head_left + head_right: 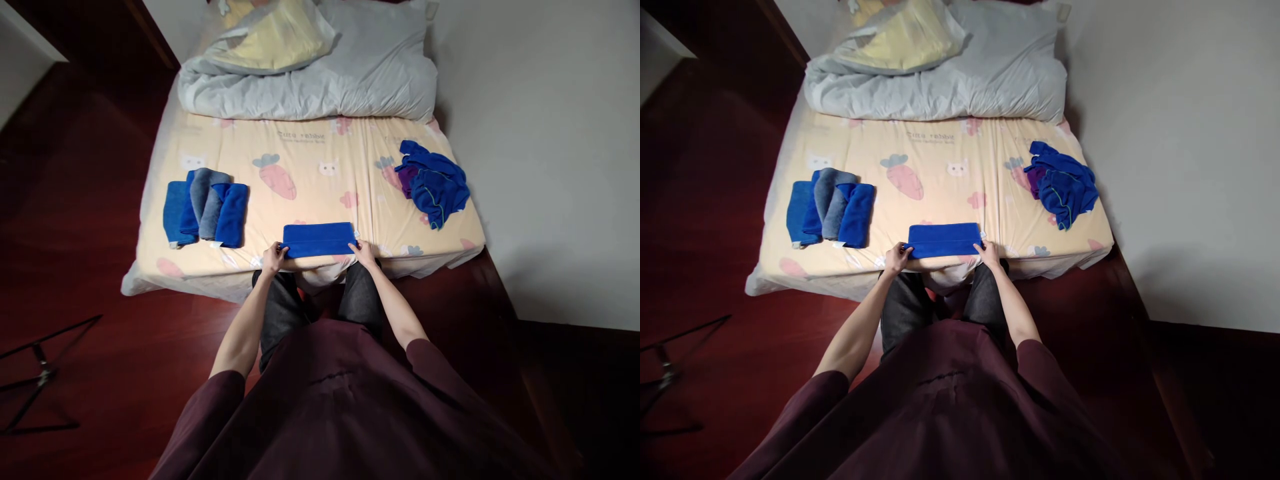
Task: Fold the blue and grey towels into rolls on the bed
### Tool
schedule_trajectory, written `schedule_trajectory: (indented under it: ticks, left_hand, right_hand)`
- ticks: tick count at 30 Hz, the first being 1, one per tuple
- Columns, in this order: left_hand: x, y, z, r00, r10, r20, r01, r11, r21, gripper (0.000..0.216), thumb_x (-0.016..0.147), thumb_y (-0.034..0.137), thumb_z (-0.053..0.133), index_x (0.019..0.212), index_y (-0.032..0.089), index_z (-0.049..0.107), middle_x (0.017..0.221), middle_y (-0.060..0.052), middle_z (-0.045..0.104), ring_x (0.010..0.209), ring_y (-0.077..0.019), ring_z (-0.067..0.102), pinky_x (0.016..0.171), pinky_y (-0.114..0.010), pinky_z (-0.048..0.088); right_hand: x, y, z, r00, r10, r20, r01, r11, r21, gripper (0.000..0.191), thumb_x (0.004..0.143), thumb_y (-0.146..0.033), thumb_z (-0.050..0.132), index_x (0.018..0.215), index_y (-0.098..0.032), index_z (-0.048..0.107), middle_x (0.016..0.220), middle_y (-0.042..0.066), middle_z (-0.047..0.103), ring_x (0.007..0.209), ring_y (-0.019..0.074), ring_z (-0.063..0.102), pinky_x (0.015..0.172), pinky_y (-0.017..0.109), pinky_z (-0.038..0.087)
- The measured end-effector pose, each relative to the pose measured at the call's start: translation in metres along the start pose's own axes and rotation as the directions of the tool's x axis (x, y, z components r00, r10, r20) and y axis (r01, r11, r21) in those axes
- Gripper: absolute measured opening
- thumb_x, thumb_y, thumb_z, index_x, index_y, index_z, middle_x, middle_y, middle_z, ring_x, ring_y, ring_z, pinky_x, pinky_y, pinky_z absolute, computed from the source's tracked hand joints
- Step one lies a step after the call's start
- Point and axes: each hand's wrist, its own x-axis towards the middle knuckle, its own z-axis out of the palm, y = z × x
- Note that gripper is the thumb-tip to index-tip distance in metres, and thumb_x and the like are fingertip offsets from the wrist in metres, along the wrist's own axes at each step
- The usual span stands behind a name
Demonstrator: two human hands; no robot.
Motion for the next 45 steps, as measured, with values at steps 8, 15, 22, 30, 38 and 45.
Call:
schedule_trajectory:
  ticks: [8, 15, 22, 30, 38, 45]
  left_hand:
    - [0.002, -0.002, 0.002, 0.999, 0.029, -0.014, -0.029, 0.999, -0.013, 0.023, 0.090, 0.038, 0.070, 0.103, 0.020, 0.067, 0.097, -0.012, 0.077, 0.097, -0.0294, 0.075, 0.094, -0.040, 0.057]
    - [0.010, -0.007, 0.003, 0.995, 0.089, -0.036, -0.090, 0.996, -0.028, 0.027, 0.088, 0.030, 0.068, 0.112, 0.019, 0.066, 0.111, -0.013, 0.074, 0.094, -0.0252, 0.072, 0.094, -0.040, 0.059]
    - [0.007, -0.016, 0.001, 0.993, 0.119, -0.008, -0.119, 0.993, -0.002, 0.028, 0.090, 0.031, 0.064, 0.115, 0.019, 0.070, 0.110, -0.013, 0.073, 0.093, -0.0244, 0.072, 0.091, -0.038, 0.059]
    - [-0.001, -0.007, -0.007, 0.986, 0.167, -0.026, -0.165, 0.984, 0.069, 0.036, 0.091, 0.027, 0.058, 0.123, 0.018, 0.072, 0.129, -0.017, 0.068, 0.123, -0.0313, 0.065, 0.113, -0.045, 0.050]
    - [-0.007, 0.007, -0.004, 0.876, 0.432, 0.214, -0.460, 0.881, 0.107, 0.046, 0.100, 0.031, 0.050, 0.141, 0.020, 0.066, 0.156, -0.012, 0.058, 0.154, -0.0299, 0.043, 0.130, -0.054, 0.031]
    - [-0.003, -0.009, 0.005, 0.862, 0.409, 0.300, -0.460, 0.880, 0.122, 0.073, 0.089, 0.026, 0.060, 0.160, 0.015, 0.047, 0.169, -0.013, 0.041, 0.161, -0.0322, 0.030, 0.133, -0.053, 0.026]
  right_hand:
    - [-0.002, 0.000, 0.001, 1.000, -0.026, -0.011, 0.026, 1.000, -0.010, 0.041, 0.087, -0.060, 0.064, 0.073, -0.022, 0.062, 0.068, 0.003, 0.064, 0.066, 0.0203, 0.057, 0.065, 0.032, 0.050]
    - [0.000, 0.006, 0.002, 0.999, -0.015, -0.044, 0.014, 1.000, -0.003, 0.025, 0.085, -0.046, 0.071, 0.089, -0.021, 0.071, 0.079, 0.005, 0.069, 0.070, 0.0218, 0.062, 0.072, 0.036, 0.055]
    - [0.001, 0.009, 0.000, 1.000, 0.011, -0.006, -0.011, 0.999, 0.033, 0.024, 0.082, -0.044, 0.074, 0.086, -0.020, 0.072, 0.076, 0.005, 0.072, 0.069, 0.0219, 0.066, 0.072, 0.035, 0.056]
    - [-0.001, -0.004, -0.007, 0.999, -0.050, 0.009, 0.051, 0.992, -0.114, 0.046, 0.088, -0.032, 0.070, 0.131, -0.017, 0.069, 0.115, 0.013, 0.075, 0.098, 0.0268, 0.071, 0.095, 0.042, 0.059]
    - [-0.009, -0.024, -0.006, 0.906, -0.341, 0.250, 0.407, 0.864, -0.296, 0.038, 0.105, -0.024, 0.051, 0.136, -0.020, 0.072, 0.148, 0.012, 0.066, 0.141, 0.0283, 0.057, 0.124, 0.049, 0.040]
    - [-0.013, -0.013, -0.009, 0.888, -0.319, 0.331, 0.422, 0.851, -0.312, 0.058, 0.097, -0.024, 0.065, 0.154, -0.025, 0.058, 0.163, 0.007, 0.052, 0.155, 0.0274, 0.045, 0.127, 0.050, 0.037]
